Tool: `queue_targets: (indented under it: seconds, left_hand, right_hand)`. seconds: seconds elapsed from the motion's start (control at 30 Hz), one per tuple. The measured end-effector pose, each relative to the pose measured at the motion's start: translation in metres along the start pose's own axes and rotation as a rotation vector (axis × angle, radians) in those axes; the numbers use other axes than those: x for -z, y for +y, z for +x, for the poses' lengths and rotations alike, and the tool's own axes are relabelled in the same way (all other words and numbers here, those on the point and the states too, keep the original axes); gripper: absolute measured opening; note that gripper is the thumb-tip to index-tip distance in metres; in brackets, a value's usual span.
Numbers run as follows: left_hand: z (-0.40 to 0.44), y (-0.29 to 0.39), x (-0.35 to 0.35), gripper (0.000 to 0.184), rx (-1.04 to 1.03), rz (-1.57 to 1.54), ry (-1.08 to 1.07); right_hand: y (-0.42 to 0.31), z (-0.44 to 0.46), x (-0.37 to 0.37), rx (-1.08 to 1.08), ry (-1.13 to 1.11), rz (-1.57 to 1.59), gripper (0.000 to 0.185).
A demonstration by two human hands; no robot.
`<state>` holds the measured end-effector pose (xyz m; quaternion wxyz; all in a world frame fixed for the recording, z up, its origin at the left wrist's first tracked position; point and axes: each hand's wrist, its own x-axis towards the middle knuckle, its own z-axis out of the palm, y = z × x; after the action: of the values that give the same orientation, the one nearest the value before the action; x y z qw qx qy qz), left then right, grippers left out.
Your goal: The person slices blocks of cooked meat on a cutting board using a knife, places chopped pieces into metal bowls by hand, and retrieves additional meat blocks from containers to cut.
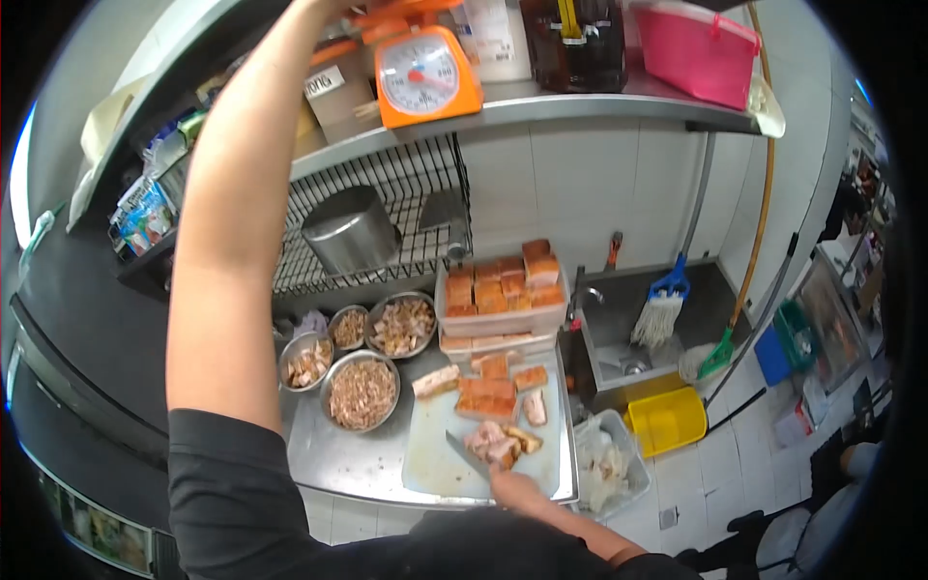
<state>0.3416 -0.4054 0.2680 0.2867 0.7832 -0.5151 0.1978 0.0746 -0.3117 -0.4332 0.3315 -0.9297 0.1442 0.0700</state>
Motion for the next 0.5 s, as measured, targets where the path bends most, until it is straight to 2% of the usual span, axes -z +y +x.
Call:
queue_targets:
  seconds: [0.07, 0.17, 0.23, 0.27, 0.33, 0.5]
  left_hand:
    - [0.011, -0.008, 0.006, 0.071, -0.028, 0.086, -0.138]
    - [0.013, -0.013, 0.007, 0.079, -0.041, 0.097, -0.118]
    - [0.005, -0.008, 0.004, 0.092, 0.031, 0.016, -0.020]
    - [0.002, -0.003, 0.004, 0.092, 0.038, 0.015, -0.020]
    - [-0.002, 0.007, 0.007, 0.103, 0.132, -0.060, -0.052]
    - [0.006, 0.006, 0.001, 0.112, 0.118, -0.051, -0.033]
  right_hand:
    - [-0.003, 0.001, 0.006, -0.041, -0.022, 0.019, 0.030]
    - [-0.008, -0.003, 0.014, -0.058, -0.046, 0.031, 0.029]
    - [-0.009, -0.005, 0.013, -0.067, -0.063, 0.020, 0.029]
    - [-0.010, -0.007, 0.012, -0.082, -0.075, 0.015, 0.029]
    - [-0.010, -0.007, 0.014, -0.086, -0.090, 0.028, 0.029]
    - [-0.007, -0.006, 0.008, -0.082, -0.076, 0.025, 0.028]
